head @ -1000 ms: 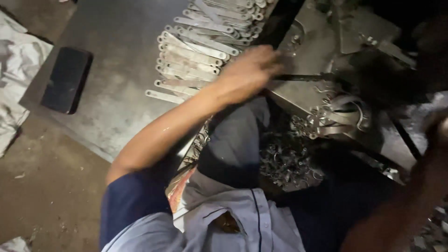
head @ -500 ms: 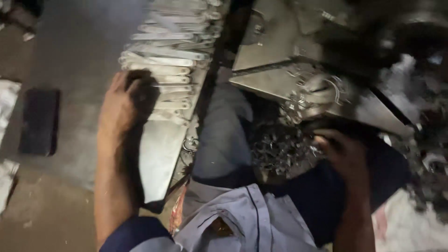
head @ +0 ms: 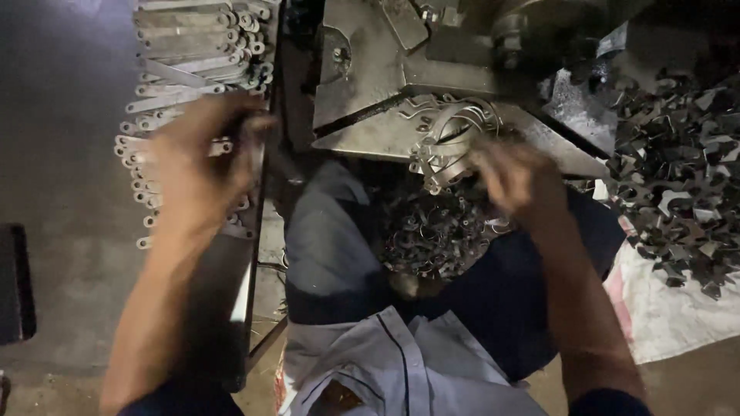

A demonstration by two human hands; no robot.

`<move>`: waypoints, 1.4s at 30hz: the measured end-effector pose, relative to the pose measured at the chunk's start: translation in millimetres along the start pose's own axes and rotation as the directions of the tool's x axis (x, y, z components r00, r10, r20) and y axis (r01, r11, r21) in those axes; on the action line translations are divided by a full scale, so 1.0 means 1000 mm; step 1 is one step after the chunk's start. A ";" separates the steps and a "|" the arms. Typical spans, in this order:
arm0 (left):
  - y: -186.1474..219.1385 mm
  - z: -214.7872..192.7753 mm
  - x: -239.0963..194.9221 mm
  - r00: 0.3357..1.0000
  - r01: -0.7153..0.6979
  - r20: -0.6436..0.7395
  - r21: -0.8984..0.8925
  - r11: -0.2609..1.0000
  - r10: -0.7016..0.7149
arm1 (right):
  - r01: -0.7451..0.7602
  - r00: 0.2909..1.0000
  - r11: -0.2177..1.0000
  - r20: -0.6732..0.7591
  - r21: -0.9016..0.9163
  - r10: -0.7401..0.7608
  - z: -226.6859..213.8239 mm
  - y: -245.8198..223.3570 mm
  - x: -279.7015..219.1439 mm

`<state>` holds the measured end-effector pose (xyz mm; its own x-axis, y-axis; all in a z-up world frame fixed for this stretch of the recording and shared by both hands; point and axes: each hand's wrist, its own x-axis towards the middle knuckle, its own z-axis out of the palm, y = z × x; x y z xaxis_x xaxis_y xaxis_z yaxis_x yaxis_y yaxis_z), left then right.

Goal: Manually feeding and processing metal strips through a specialized machine press.

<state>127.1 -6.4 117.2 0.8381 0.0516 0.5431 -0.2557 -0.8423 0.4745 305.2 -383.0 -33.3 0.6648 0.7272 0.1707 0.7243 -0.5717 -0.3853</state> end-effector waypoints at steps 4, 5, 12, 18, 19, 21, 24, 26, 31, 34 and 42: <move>-0.033 0.109 0.034 0.989 0.135 0.091 -0.271 0.953 -0.114 | 0.242 0.965 0.652 -0.109 0.719 -0.238 0.038 0.074 0.064; -0.038 0.137 0.045 0.971 0.240 0.091 -0.398 0.885 -0.222 | 0.305 0.925 0.273 -0.216 0.912 -0.312 0.038 0.080 0.073; -0.028 0.234 0.098 0.883 0.316 0.045 -0.793 0.521 -0.467 | -0.266 0.959 0.596 0.146 0.758 0.242 -0.035 0.032 0.047; -0.036 0.245 0.113 0.988 -0.030 -0.150 -0.021 0.999 0.027 | 0.027 0.678 0.872 -0.632 -0.488 -0.375 -0.049 0.058 0.086; -0.035 0.242 0.115 0.988 -0.026 -0.153 -0.020 0.999 0.023 | 0.031 0.679 0.872 -0.630 -0.489 -0.378 -0.038 0.080 0.086; -0.036 0.236 0.119 0.984 -0.174 -0.008 0.208 0.963 0.180 | 0.025 0.815 0.998 -0.580 0.052 0.009 -0.014 0.123 0.090; -0.053 0.254 0.116 0.970 -0.244 0.069 0.248 0.937 0.234 | 0.142 0.797 0.946 -0.600 0.292 0.066 0.001 0.131 0.088; -0.054 0.259 0.110 0.967 -0.255 0.066 0.250 0.934 0.246 | 0.273 0.786 0.811 -0.607 0.517 0.122 0.029 0.202 0.062; -0.061 0.183 0.050 0.965 -0.255 0.118 0.240 0.937 0.233 | 0.443 0.834 0.303 -0.512 0.844 0.207 0.050 0.228 0.043; -0.088 0.116 -0.019 0.945 -0.229 0.286 0.232 0.945 0.159 | -0.394 0.623 0.910 -0.690 0.131 0.369 0.010 0.173 -0.008; -0.101 -0.038 -0.116 0.952 0.259 -0.019 0.577 0.775 -0.304 | -0.358 0.932 0.901 0.043 0.246 0.359 -0.017 -0.001 -0.054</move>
<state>37.2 93.1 32.5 0.8667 0.3155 0.3864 0.2970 -0.9487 0.1085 271.6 -428.5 -26.5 0.8719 0.4894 -0.0185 0.3692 -0.6817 -0.6316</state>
